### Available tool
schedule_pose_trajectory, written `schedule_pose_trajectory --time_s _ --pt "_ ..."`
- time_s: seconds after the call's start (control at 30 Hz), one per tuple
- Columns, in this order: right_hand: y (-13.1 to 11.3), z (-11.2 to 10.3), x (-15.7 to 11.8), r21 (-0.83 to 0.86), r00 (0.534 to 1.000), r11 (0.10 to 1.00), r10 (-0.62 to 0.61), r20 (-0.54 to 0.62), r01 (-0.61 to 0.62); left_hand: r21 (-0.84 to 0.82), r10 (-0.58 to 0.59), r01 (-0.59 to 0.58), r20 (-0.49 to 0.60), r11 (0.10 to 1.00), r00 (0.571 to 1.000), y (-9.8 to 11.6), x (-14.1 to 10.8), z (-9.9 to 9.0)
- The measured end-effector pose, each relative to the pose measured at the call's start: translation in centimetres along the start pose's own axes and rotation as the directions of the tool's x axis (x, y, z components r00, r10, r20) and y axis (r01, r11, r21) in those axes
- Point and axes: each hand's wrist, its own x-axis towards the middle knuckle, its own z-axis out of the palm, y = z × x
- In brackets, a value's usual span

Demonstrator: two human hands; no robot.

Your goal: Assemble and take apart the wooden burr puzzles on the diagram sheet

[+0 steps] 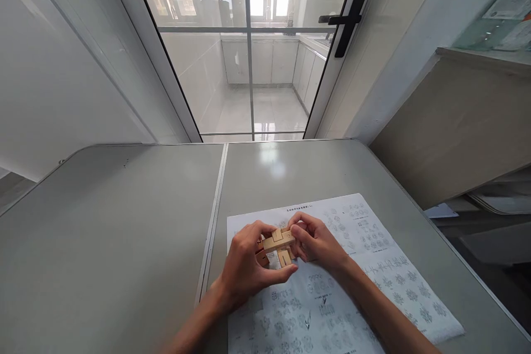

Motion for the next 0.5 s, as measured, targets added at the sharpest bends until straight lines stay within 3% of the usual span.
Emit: schedule_pose_trajectory --time_s 0.13,0.23,0.33,0.5 --pt "-0.2 -0.2 -0.1 -0.098 0.985 0.995 -0.052 -0.165 0.036 -0.192 -0.111 0.116 0.035 0.975 0.993 0.0 0.1 -0.2" --pt "0.2 -0.7 -0.1 -0.361 0.943 0.932 -0.15 -0.296 0.035 -0.249 -0.127 0.13 0.029 0.96 0.991 0.0 0.2 -0.3" --pt "0.7 -1.2 0.0 -0.604 0.941 0.797 -0.227 -0.251 0.031 -0.211 -0.131 0.127 -0.003 0.969 0.991 0.0 0.3 -0.4" --pt "0.6 -1.2 -0.2 -0.758 0.977 0.646 -0.205 -0.064 0.086 -0.076 -0.069 0.064 -0.068 0.995 0.995 -0.1 0.5 -0.4"
